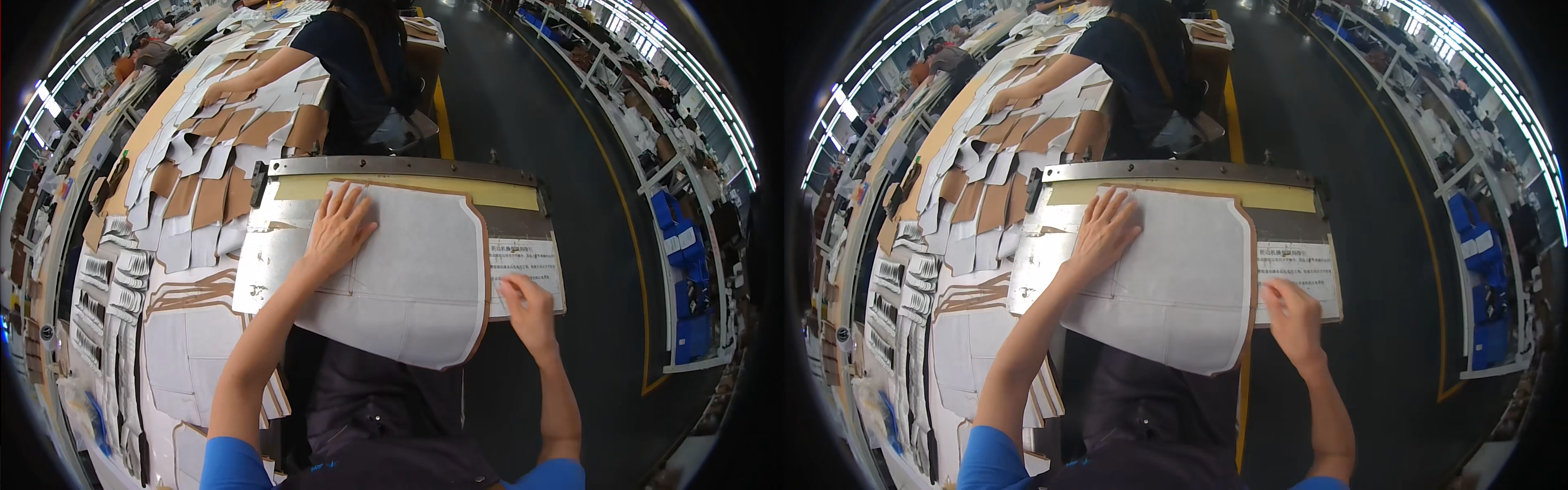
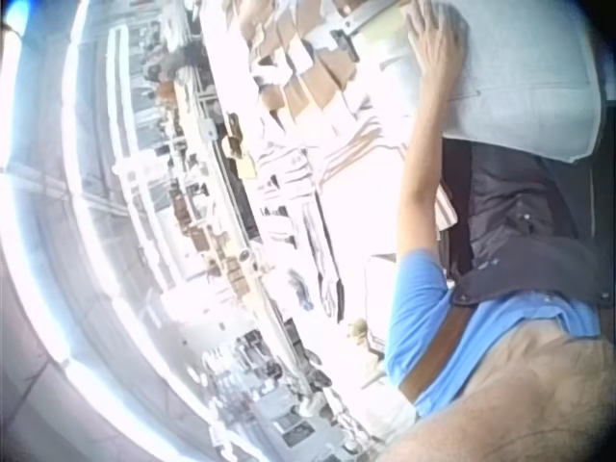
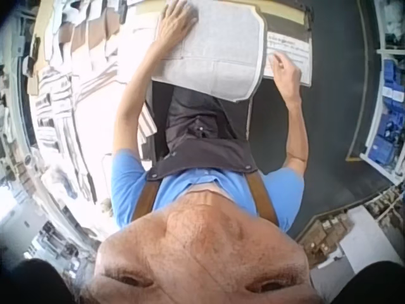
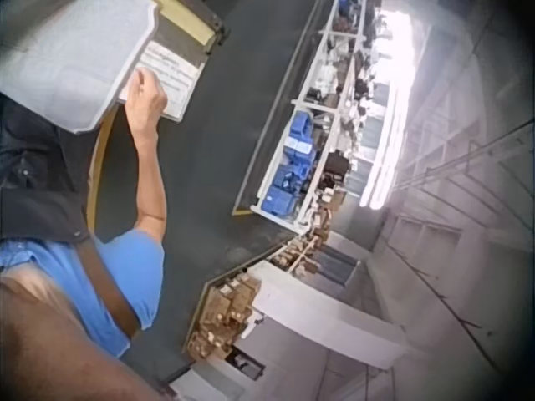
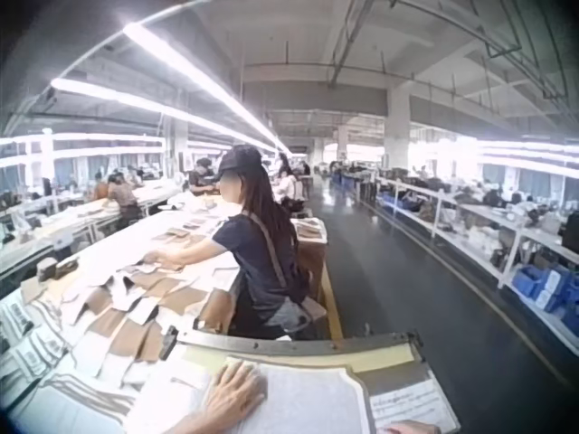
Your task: The person positions fabric pieces onto a folding machine, folds their edges by hand, and stacks the folded pieces onto a pile on the table.
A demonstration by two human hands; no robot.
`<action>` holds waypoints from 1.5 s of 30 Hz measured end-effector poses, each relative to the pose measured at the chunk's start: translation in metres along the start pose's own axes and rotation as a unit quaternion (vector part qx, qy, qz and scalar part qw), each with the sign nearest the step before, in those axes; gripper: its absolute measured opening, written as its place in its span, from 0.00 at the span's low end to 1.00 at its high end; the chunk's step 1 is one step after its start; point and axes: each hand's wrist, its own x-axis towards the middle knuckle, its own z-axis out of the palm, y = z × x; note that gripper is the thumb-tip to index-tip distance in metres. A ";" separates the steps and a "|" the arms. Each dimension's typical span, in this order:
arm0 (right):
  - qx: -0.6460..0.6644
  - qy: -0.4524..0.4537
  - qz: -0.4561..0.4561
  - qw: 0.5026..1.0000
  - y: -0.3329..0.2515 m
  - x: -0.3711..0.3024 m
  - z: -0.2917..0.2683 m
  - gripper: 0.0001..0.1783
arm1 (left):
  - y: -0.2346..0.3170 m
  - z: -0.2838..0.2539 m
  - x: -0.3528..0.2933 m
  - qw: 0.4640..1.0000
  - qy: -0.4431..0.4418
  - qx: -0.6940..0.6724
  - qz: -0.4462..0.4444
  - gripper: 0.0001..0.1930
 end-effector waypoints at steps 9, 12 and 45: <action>-0.230 -0.033 -0.198 0.952 0.042 0.118 0.137 0.31 | 0.008 0.037 0.021 0.999 -0.004 -0.017 -0.033 0.21; -0.226 -0.058 -0.199 0.952 0.046 0.130 0.138 0.31 | 0.005 0.040 0.025 0.998 -0.013 -0.003 -0.060 0.21; -0.243 -0.007 -0.174 0.954 0.022 0.169 0.173 0.30 | -0.016 0.036 0.030 0.986 -0.018 0.049 -0.161 0.23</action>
